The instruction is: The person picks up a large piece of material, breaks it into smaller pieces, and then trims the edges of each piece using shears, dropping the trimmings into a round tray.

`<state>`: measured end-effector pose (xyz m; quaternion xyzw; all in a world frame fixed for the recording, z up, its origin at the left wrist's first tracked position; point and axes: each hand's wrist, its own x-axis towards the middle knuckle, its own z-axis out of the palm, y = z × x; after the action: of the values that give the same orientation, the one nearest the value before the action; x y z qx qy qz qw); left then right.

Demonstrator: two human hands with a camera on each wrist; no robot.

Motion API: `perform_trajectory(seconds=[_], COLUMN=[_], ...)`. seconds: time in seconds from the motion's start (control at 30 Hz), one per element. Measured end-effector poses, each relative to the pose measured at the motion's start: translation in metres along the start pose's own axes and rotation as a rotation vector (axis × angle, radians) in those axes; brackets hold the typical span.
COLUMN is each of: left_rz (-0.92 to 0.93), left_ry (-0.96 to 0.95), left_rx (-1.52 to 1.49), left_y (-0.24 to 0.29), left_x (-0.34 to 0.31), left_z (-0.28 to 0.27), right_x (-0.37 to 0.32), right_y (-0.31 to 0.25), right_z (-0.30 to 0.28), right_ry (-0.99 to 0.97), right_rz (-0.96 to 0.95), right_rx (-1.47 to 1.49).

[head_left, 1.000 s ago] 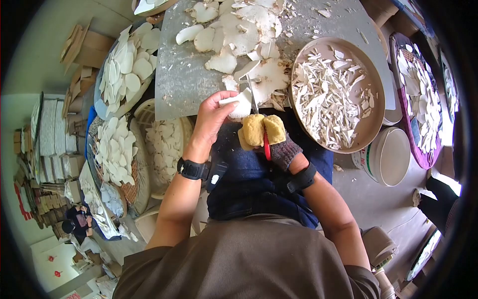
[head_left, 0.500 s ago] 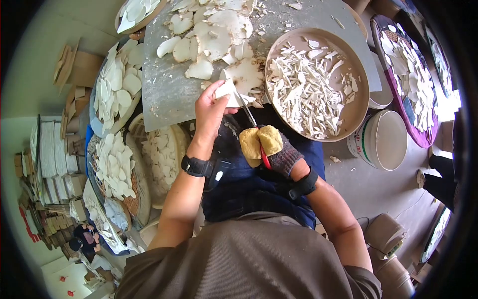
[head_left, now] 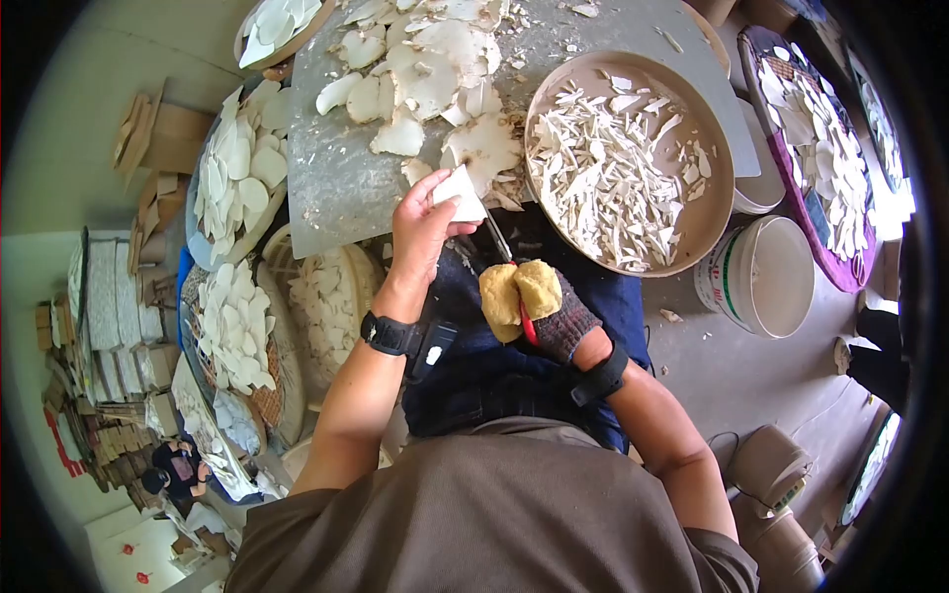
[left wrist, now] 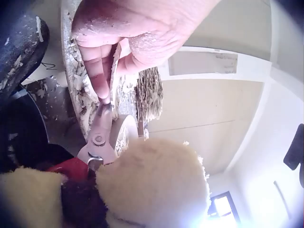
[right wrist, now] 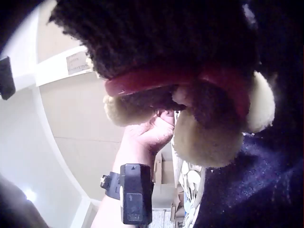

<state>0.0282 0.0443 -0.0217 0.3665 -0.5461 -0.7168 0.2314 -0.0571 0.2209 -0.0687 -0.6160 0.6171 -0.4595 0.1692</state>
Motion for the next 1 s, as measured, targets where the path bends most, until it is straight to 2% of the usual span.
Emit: perform_trajectory(seconds=[0.07, 0.17, 0.2, 0.3, 0.4, 0.43, 0.47, 0.53, 0.63, 0.67, 0.77, 0.87, 0.97, 1.0], left_rz=[0.024, -0.014, -0.037, -0.018, -0.023, -0.027, 0.038, 0.168, 0.177, 0.163, 0.088, 0.038, -0.047, -0.057], left_ry=[0.046, -0.028, -0.086, -0.166, -0.239, -0.258, -0.176, -0.016, 0.097, 0.099, 0.04, 0.006, -0.037, -0.037], left_rx=[-0.036, 0.006, 0.049, 0.08, 0.155, 0.182, 0.13, 0.028, -0.054, -0.064, -0.045, 0.0, -0.002, 0.03], left_y=[-0.003, -0.003, 0.002, 0.008, 0.012, 0.012, 0.009, 0.0, -0.009, -0.009, -0.007, -0.002, 0.0, 0.0], left_x=[0.001, 0.0, -0.004, -0.01, -0.012, -0.012, -0.013, -0.016, -0.016, -0.017, -0.016, -0.018, -0.027, -0.028], left_z=[0.0, -0.002, 0.0, 0.004, -0.001, -0.003, -0.003, 0.002, 0.008, 0.008, -0.001, -0.003, 0.0, -0.002], right_x=[0.004, 0.004, 0.005, 0.01, 0.008, 0.009, 0.01, 0.018, 0.015, 0.013, 0.005, -0.004, 0.002, 0.003], right_y=[0.002, 0.015, 0.018, 0.026, 0.03, 0.027, 0.024, 0.009, 0.005, 0.002, 0.007, 0.007, 0.005, 0.003], right_z=[0.003, 0.012, 0.014, 0.023, 0.032, 0.029, 0.025, 0.005, 0.01, 0.006, 0.011, 0.018, 0.017, 0.017], right_ry=[0.011, 0.016, -0.022, 0.097, 0.164, 0.156, 0.149, 0.06, 0.046, 0.042, -0.005, 0.012, 0.023, -0.001], right_rz=[0.019, 0.128, 0.252, 0.105, 0.263, 0.254, 0.245, 0.125, 0.054, 0.052, 0.024, 0.091, 0.126, 0.215], right_rx=[0.055, 0.061, 0.306, 0.011, 0.359, 0.377, 0.396, 0.235, 0.156, 0.218, 0.096, 0.087, 0.175, 0.285])
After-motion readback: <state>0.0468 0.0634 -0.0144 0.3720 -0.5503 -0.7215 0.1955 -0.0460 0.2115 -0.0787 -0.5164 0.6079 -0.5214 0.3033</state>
